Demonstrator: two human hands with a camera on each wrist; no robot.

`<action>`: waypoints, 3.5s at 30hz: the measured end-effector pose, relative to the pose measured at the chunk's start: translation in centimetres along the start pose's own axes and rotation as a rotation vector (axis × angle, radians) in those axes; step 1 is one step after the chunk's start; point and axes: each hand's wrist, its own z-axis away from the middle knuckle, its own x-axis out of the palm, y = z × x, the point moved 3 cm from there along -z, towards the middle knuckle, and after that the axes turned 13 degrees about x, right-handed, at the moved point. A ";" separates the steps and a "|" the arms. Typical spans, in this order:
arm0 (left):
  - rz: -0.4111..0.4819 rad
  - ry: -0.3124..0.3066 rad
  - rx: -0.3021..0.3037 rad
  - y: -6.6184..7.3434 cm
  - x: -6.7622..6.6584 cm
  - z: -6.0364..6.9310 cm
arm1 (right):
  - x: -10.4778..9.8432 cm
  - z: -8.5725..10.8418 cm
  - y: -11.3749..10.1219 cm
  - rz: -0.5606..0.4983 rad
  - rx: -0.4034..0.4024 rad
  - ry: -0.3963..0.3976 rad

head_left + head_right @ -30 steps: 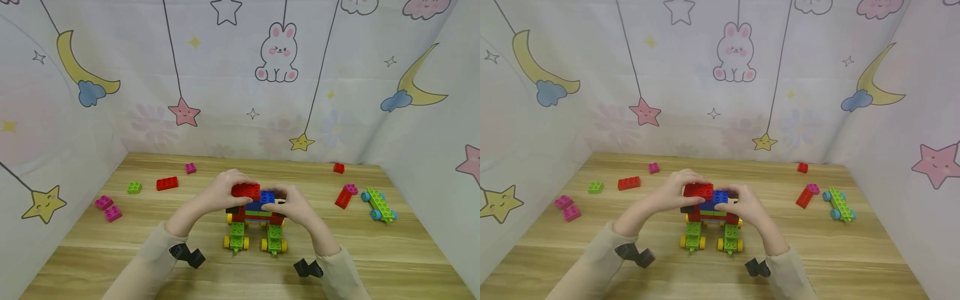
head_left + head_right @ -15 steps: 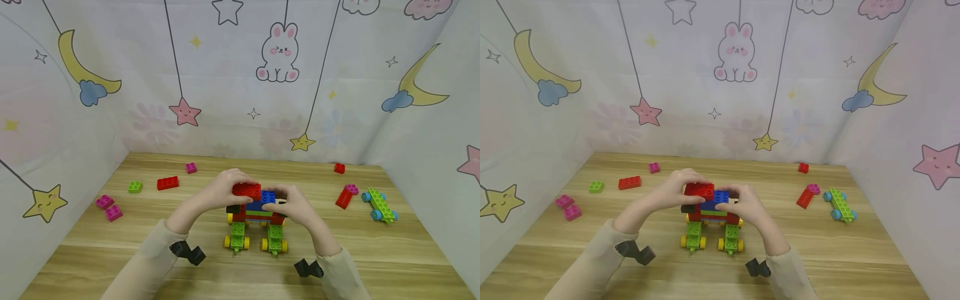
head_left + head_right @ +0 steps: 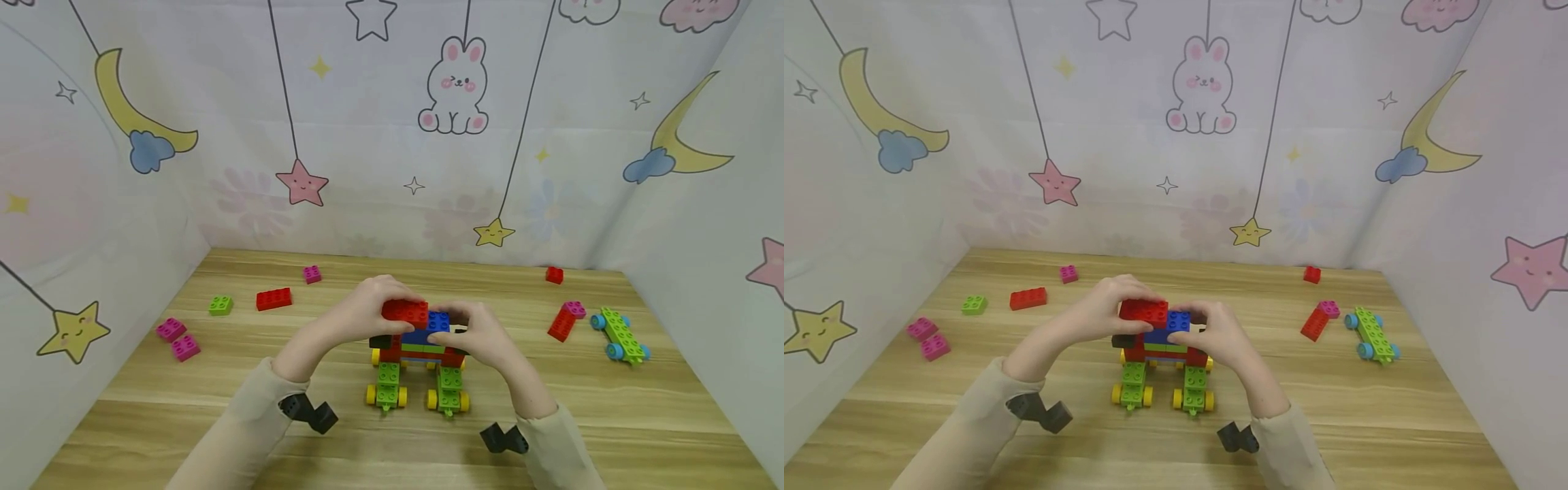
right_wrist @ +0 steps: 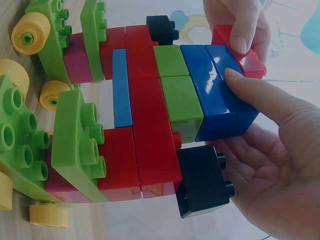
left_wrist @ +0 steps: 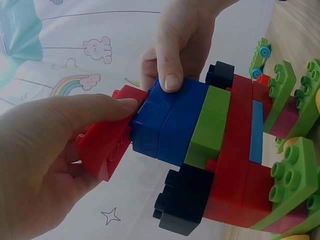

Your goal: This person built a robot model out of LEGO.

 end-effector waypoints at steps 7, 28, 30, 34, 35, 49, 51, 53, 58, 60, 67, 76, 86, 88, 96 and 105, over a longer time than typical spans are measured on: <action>0.009 0.003 -0.026 -0.1 -0.1 0.0 | 0.0 -0.1 0.0 -0.004 0.004 -0.005; 0.115 -0.025 -0.112 -0.7 -0.1 -0.3 | 0.0 -0.1 0.2 -0.009 0.015 -0.014; 0.114 -0.025 -0.117 -0.6 -0.1 -0.3 | 0.0 -0.1 0.2 -0.010 0.012 -0.014; 0.105 -0.025 -0.117 -0.6 -0.1 -0.3 | 0.0 -0.2 0.2 -0.012 0.011 -0.014; 0.103 -0.027 -0.115 -0.5 -0.1 -0.3 | 0.0 -0.1 0.2 -0.012 0.012 -0.013; 0.063 -0.041 -0.125 0.0 -0.2 -0.6 | 0.0 -0.1 0.2 -0.014 0.021 -0.011; 0.061 -0.044 -0.131 0.1 -0.2 -0.6 | 0.0 -0.1 0.2 -0.013 0.018 -0.011; 0.059 -0.044 -0.133 0.1 -0.2 -0.6 | 0.0 -0.1 0.2 -0.014 0.016 -0.011; 0.053 -0.037 -0.139 0.1 -0.1 -0.5 | 0.1 -0.1 0.2 -0.009 0.013 -0.009; 0.052 -0.034 -0.141 0.1 0.0 -0.5 | 0.0 -0.1 0.2 -0.009 0.012 -0.008; 0.068 0.002 -0.120 -0.1 0.3 -0.3 | 0.0 -0.1 0.2 -0.004 0.020 -0.008; 0.085 0.028 -0.082 -0.6 0.8 -0.1 | 0.1 -0.1 0.1 -0.006 0.013 -0.010; 0.071 0.085 -0.114 -0.8 1.5 -0.3 | 0.0 -0.1 0.1 -0.007 0.003 -0.010; 0.075 0.093 -0.124 -0.8 1.6 -0.3 | 0.0 -0.1 0.0 -0.010 0.002 -0.010; 0.122 0.071 -0.199 -0.9 1.7 -0.6 | 0.0 0.1 0.0 -0.015 0.008 -0.014; 0.145 0.050 -0.242 -0.7 1.5 -0.8 | -0.1 0.1 0.0 -0.021 0.006 -0.015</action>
